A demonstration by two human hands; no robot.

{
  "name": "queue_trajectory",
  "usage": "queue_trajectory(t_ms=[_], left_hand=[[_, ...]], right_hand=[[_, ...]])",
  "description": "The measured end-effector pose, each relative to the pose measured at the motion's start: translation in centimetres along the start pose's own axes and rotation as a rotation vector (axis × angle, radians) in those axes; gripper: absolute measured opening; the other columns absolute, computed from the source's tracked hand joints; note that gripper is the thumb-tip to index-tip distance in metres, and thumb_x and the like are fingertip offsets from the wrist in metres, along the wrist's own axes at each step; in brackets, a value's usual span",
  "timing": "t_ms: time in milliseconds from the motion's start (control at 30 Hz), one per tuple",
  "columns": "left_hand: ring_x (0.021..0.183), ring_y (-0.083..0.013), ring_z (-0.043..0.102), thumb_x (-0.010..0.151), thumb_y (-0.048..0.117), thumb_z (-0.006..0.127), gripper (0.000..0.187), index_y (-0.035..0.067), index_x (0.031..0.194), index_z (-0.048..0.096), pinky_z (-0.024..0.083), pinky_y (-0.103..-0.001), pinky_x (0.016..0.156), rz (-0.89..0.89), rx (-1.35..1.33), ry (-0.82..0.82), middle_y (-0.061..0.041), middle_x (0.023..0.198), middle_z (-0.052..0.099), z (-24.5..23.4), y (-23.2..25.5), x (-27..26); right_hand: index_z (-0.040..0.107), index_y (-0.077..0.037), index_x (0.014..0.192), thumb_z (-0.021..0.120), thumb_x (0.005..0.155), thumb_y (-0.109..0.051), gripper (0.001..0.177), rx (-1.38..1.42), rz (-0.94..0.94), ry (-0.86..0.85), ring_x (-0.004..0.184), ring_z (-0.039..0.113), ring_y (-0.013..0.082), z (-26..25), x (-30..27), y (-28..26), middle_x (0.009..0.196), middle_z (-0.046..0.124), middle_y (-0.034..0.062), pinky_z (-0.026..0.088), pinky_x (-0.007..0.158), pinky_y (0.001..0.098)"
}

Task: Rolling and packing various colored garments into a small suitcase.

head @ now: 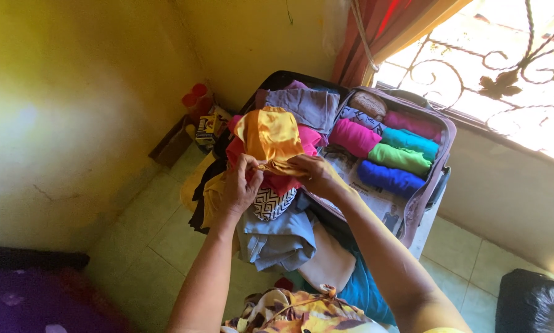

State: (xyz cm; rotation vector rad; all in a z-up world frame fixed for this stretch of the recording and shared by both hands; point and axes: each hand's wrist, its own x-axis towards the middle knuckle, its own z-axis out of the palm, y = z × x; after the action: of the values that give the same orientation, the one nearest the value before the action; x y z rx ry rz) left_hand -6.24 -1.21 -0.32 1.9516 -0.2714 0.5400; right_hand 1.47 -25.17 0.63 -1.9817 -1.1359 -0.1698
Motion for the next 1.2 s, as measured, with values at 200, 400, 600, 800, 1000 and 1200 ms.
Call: queue_trajectory(t_ms=[200,400,600,800,1000,1200], left_hand=[[0.069,-0.0140,0.055,0.102,0.013,0.057,0.013,0.003,0.108,0.052,0.048,-0.032,0.062,-0.192,-0.006,0.070,-0.007,0.079,0.058,0.8,-1.8,-0.6],[0.064,-0.0107,0.060,0.100,0.012,0.063,0.014,0.005,0.107,0.053,0.049,-0.030,0.056,-0.361,0.023,0.141,-0.005,0.077,0.063,1.6,-0.4,0.4],[0.063,-0.0178,0.061,0.098,0.012,0.066,0.018,0.003,0.106,0.053,0.050,-0.035,0.059,-0.444,0.083,0.219,-0.011,0.075,0.065,1.8,-1.4,0.9],[0.082,-0.0187,0.072,0.099,0.019,0.062,0.025,0.012,0.120,0.051,0.061,-0.034,0.069,-0.674,0.046,0.139,-0.009,0.097,0.070,1.4,-2.0,1.6],[0.104,-0.0258,0.065,0.093,0.032,0.069,0.019,0.014,0.099,0.069,0.056,-0.040,0.091,0.033,0.618,0.022,-0.013,0.112,0.070,1.0,0.8,1.3],[0.115,-0.0285,0.061,0.097,0.051,0.061,0.051,0.005,0.117,0.071,0.047,-0.042,0.101,0.094,0.623,-0.112,-0.012,0.115,0.072,1.2,-3.0,0.2]], right_hand=[[0.069,-0.007,0.120,0.073,0.091,-0.017,0.031,0.063,0.357,-0.055,0.080,0.072,0.0264,0.0,0.3,0.5,0.088,0.072,0.0143,0.056,0.071,0.0392],[0.068,-0.007,0.121,0.078,0.090,-0.019,0.035,0.110,0.459,0.157,0.082,0.067,0.0285,1.7,1.7,0.2,0.092,0.069,0.0148,0.053,0.070,0.0392],[0.069,-0.012,0.123,0.080,0.083,-0.016,0.041,-0.242,-0.060,0.311,0.119,0.062,0.0284,1.9,0.6,-2.5,0.129,0.064,0.0120,0.053,0.100,0.0413],[0.071,-0.005,0.119,0.083,0.079,-0.023,0.045,-0.179,-0.074,0.104,0.115,0.060,0.0310,2.0,1.2,-2.4,0.119,0.069,0.0085,0.048,0.099,0.0432],[0.072,-0.007,0.114,0.074,0.090,-0.019,0.027,-0.142,-0.111,-0.014,0.108,0.066,0.0263,2.6,2.6,2.0,0.111,0.074,0.0067,0.050,0.100,0.0407],[0.067,0.000,0.111,0.070,0.093,-0.016,0.024,0.012,0.026,-0.122,0.101,0.068,0.0328,2.8,2.0,4.7,0.104,0.070,0.0165,0.054,0.089,0.0416]])
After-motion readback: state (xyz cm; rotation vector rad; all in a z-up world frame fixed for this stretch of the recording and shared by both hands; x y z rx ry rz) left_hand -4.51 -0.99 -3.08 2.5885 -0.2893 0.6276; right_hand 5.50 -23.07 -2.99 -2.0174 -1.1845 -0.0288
